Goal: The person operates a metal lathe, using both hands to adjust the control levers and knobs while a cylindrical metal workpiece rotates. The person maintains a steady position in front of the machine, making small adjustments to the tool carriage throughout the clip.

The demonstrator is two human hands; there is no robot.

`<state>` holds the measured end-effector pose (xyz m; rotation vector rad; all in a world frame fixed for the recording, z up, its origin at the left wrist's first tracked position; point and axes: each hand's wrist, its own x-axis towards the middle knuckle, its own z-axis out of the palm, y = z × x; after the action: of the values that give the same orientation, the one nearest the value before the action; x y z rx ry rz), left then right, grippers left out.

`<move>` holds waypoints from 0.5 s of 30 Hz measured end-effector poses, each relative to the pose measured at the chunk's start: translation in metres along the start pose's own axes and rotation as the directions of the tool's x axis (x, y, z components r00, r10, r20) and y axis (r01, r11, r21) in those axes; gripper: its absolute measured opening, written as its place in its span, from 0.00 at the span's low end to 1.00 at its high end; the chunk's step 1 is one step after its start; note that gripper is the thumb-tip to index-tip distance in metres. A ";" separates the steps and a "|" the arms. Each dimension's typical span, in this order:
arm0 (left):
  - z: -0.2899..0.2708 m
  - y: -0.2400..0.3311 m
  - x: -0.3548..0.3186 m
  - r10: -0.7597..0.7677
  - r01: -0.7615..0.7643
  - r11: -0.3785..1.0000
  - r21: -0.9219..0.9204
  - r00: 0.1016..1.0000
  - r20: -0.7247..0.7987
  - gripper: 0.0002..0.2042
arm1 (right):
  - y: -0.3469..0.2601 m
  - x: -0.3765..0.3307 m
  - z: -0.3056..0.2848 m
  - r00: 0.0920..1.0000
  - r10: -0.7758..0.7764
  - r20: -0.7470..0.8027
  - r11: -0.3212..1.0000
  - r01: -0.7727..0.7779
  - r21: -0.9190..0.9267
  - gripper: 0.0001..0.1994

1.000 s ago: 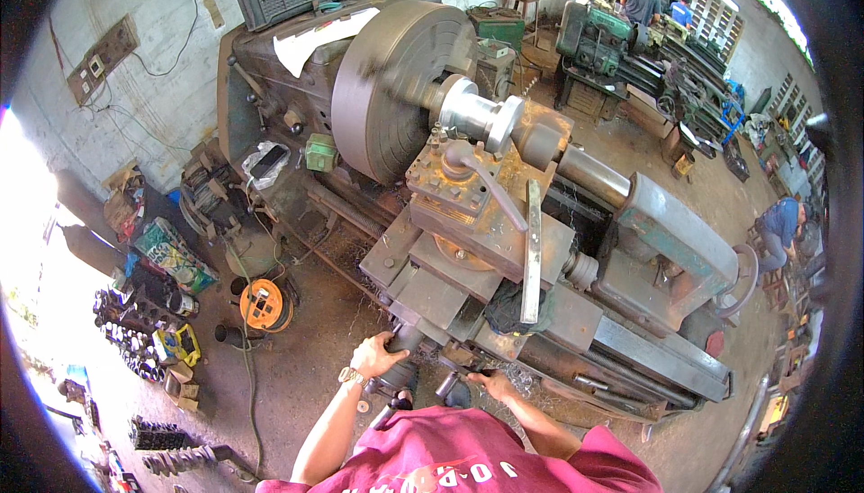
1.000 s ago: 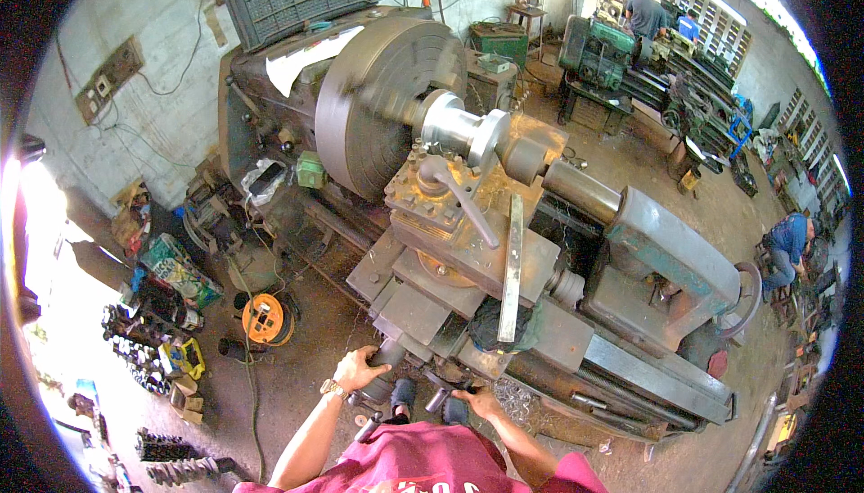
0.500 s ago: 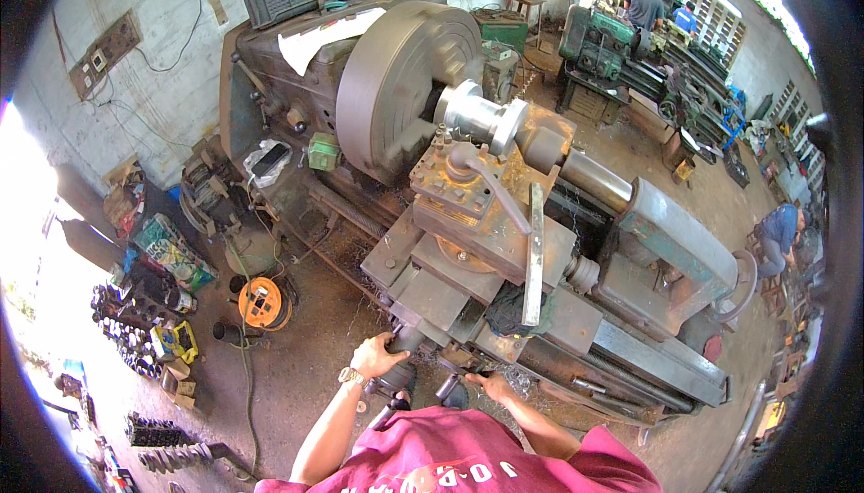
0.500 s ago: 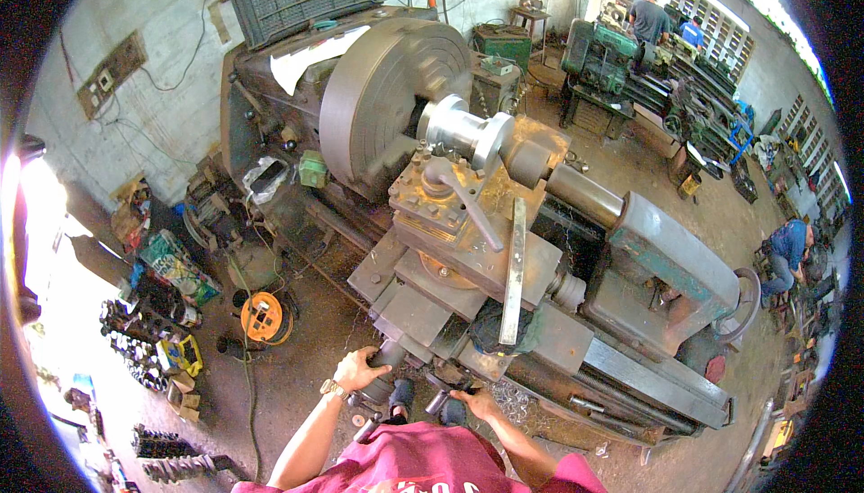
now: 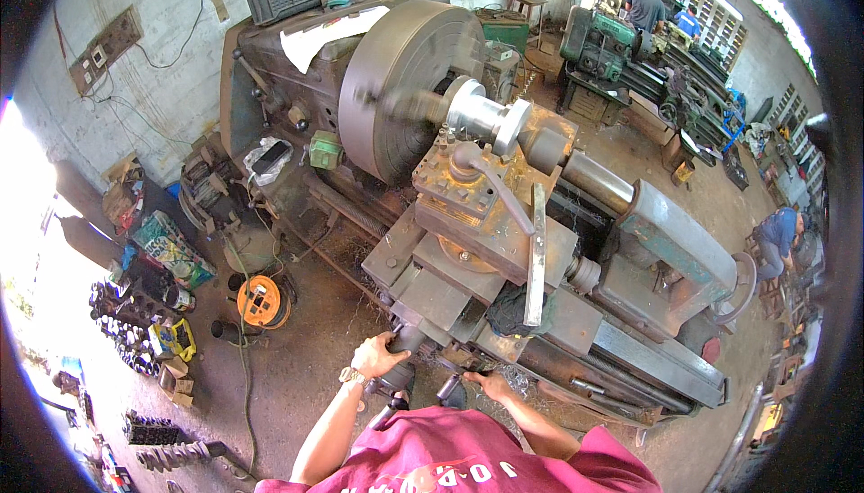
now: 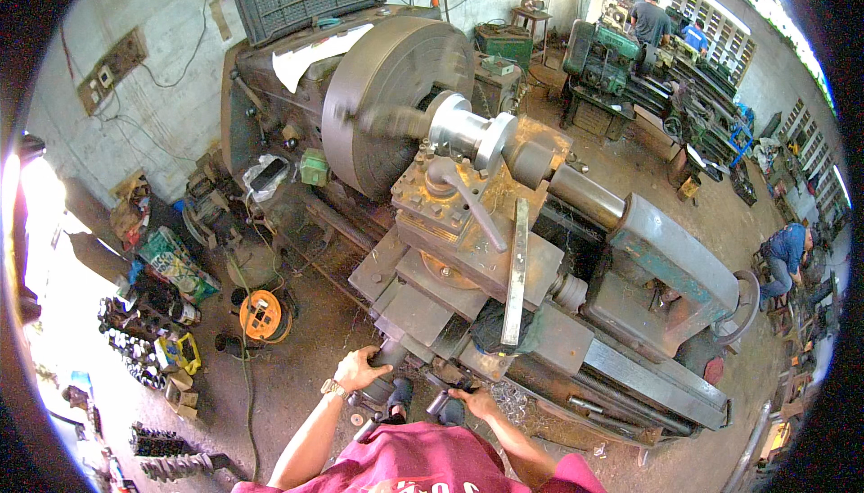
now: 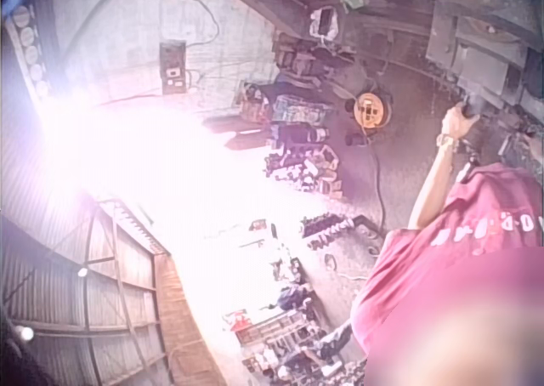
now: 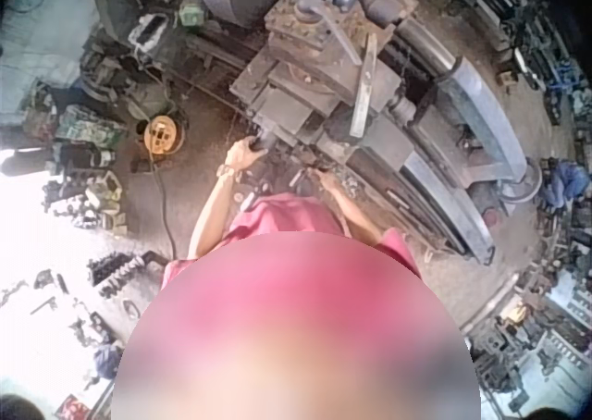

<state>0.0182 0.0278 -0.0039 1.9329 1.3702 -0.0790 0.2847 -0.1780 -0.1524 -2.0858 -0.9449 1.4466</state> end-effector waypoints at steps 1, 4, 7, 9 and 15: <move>0.000 0.000 0.000 -0.005 0.005 1.000 0.007 1.000 0.001 0.35 | -0.004 -0.002 -0.003 0.999 0.032 0.037 0.999 -0.033 0.006 0.33; 0.001 0.000 0.001 -0.010 0.010 1.000 0.012 1.000 -0.002 0.35 | -0.015 -0.008 -0.009 0.995 0.057 0.086 0.998 -0.059 0.015 0.33; 0.001 -0.001 0.001 -0.015 0.015 1.000 0.017 1.000 0.005 0.35 | -0.017 -0.008 -0.010 0.995 0.053 0.083 0.998 -0.056 0.034 0.32; 0.001 -0.001 0.001 -0.008 0.008 1.000 0.012 1.000 0.004 0.36 | -0.012 -0.004 -0.007 0.997 0.034 0.076 0.998 -0.038 0.050 0.32; 0.000 0.000 0.000 -0.003 0.003 1.000 0.009 1.000 -0.005 0.35 | 0.006 0.011 0.003 0.999 0.030 0.026 0.999 -0.031 0.024 0.33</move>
<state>0.0184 0.0278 -0.0045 1.9399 1.3780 -0.0811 0.2861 -0.1739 -0.1643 -2.0780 -0.9044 1.4957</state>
